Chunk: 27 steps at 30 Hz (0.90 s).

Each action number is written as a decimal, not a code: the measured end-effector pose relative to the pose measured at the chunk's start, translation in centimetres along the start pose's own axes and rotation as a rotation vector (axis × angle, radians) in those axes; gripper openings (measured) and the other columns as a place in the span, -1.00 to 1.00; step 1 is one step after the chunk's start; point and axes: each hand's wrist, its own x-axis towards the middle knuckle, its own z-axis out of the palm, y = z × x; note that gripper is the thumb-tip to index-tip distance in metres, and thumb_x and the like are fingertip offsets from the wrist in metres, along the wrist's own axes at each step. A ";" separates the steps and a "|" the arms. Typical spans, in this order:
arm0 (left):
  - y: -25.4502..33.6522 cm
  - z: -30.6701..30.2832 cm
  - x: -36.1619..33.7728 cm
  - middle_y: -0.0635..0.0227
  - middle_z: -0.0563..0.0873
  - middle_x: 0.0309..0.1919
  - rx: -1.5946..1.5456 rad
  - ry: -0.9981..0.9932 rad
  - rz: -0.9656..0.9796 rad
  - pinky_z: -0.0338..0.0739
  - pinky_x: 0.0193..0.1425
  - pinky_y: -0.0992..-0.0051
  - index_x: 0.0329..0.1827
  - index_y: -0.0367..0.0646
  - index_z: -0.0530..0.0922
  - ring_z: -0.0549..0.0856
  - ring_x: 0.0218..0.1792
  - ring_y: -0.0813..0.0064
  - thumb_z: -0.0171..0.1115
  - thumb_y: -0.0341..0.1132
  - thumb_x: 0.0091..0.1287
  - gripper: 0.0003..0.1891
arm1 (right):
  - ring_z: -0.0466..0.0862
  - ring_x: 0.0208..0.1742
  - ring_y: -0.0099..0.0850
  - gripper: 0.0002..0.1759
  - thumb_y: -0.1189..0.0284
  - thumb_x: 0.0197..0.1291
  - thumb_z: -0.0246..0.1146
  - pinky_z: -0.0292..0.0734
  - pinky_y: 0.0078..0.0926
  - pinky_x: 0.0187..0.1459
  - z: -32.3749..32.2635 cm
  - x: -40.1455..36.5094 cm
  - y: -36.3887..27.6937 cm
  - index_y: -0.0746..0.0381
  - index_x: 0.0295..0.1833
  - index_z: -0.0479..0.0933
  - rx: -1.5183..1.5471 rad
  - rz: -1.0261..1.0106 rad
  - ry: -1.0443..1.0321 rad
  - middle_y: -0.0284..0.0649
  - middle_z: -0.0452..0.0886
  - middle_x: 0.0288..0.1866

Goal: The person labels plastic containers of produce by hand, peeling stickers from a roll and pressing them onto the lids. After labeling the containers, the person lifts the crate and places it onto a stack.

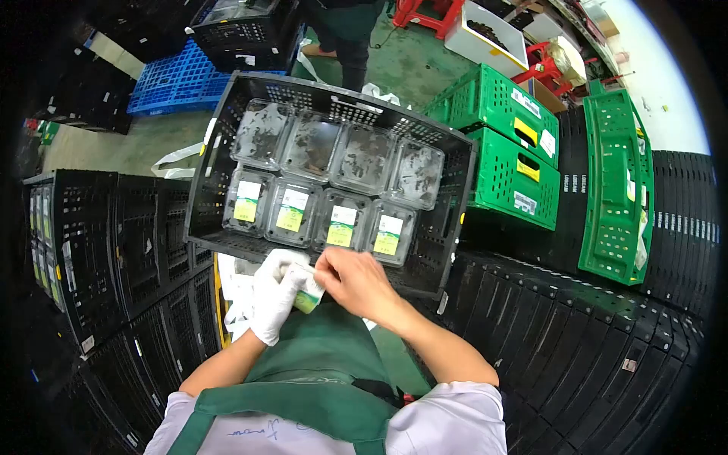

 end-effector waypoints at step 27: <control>-1.9 -3.7 -3.0 0.34 0.75 -0.12 0.227 -0.277 -0.241 0.51 0.10 0.59 0.16 -0.26 0.60 0.65 -0.11 0.67 0.28 -0.42 0.32 -0.65 | 0.59 -0.32 -0.49 -0.77 0.39 0.22 0.30 0.50 -0.50 -0.23 -0.2 0.0 0.9 0.35 -0.14 0.57 0.221 0.300 -0.110 -0.27 0.66 -0.34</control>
